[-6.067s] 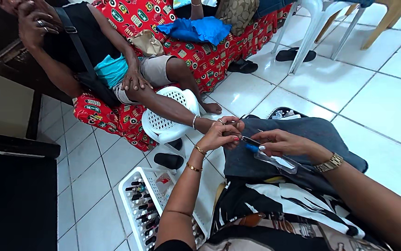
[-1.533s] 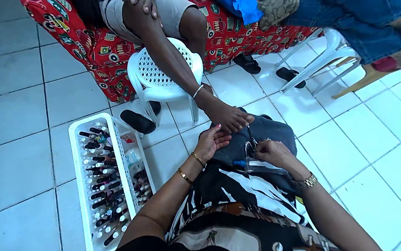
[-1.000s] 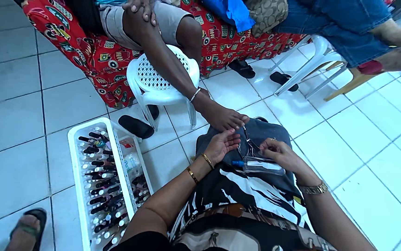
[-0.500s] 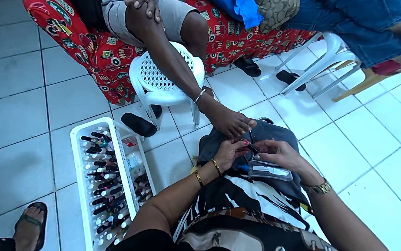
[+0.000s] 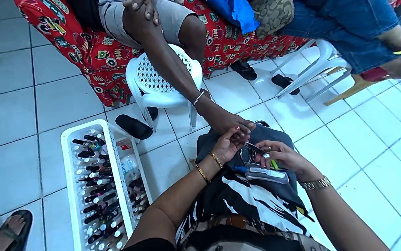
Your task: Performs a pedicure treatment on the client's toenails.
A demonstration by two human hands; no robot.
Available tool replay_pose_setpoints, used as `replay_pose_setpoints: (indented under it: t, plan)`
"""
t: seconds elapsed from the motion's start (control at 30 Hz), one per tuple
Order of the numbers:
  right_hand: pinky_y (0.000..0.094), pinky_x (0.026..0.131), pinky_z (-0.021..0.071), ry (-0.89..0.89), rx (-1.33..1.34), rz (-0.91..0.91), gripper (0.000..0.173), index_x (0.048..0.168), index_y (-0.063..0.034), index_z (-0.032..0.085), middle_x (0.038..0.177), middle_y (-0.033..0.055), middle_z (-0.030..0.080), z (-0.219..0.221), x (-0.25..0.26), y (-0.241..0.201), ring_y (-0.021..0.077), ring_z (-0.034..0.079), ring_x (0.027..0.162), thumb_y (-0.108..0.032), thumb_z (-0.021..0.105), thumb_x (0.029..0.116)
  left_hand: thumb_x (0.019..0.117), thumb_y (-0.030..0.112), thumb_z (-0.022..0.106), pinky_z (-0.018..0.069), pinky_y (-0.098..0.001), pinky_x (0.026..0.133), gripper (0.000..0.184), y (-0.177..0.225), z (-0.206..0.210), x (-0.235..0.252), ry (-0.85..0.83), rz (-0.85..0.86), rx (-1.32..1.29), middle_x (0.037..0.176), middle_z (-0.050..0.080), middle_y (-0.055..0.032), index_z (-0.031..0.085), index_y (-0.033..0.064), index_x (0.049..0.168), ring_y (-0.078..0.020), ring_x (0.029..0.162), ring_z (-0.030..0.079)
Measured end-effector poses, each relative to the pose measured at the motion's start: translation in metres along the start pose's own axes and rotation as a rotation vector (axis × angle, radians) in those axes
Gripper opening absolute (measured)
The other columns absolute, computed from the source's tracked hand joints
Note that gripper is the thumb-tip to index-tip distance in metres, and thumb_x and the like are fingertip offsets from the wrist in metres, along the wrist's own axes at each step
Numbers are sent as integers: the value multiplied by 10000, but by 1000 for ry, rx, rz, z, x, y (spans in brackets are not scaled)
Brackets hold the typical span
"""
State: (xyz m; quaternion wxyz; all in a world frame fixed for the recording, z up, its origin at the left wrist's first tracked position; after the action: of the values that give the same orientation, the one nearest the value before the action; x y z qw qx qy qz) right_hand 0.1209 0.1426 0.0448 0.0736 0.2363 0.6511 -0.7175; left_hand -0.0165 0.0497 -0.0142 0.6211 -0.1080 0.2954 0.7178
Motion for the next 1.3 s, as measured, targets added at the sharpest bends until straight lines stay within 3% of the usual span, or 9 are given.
replay_pose_setpoints:
  t: [0.13, 0.5, 0.8, 1.13, 1.3]
  plan:
    - [222, 566, 567, 79, 0, -69, 298, 1157, -124, 621, 834, -41, 743, -1, 0, -1, 63, 674, 616, -289, 625, 909, 1050, 137, 530, 598, -343, 841, 198, 0, 0, -4, -9, 1, -3, 837, 683, -71, 607, 62, 883, -195, 808, 706]
    - [193, 547, 543, 137, -26, -94, 285, 1136, -126, 639, 797, -68, 729, 4, 3, -5, 30, 642, 582, -301, 646, 910, 1050, 130, 537, 608, -303, 776, 229, 2, -5, -8, -4, -16, 30, 768, 666, -35, 616, 73, 843, -157, 734, 697]
    - [196, 522, 547, 167, -93, 11, 257, 1132, -107, 645, 756, -53, 729, 6, 5, -14, 41, 645, 549, -237, 575, 921, 1015, 56, 566, 596, -299, 772, 104, 1, -10, -2, -15, 46, 17, 799, 667, -32, 618, 83, 929, -141, 734, 677]
    - [177, 491, 526, 206, -138, 68, 230, 1115, -94, 634, 750, -32, 742, 8, 6, -28, 39, 657, 550, -193, 518, 943, 989, 25, 602, 596, -294, 769, 90, 2, -10, -2, 14, 64, 8, 775, 652, -27, 622, 75, 916, -134, 721, 668]
    - [154, 477, 499, 218, -240, 89, 200, 1102, -95, 629, 726, -62, 722, 14, 7, -38, 13, 636, 540, -166, 560, 929, 997, 30, 596, 595, -285, 760, 110, 2, -10, -2, 29, 60, 21, 758, 645, -20, 619, 75, 899, -127, 705, 665]
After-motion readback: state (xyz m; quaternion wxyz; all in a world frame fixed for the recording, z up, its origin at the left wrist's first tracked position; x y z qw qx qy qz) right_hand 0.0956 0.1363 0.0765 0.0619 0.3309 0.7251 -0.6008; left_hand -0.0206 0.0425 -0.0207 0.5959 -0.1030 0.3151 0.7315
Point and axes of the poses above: each hand's wrist, its own x-axis towards the middle knuckle, its own z-axis out of the palm, y = z × x, the point moved 6 cm from there along x, towards the middle knuckle
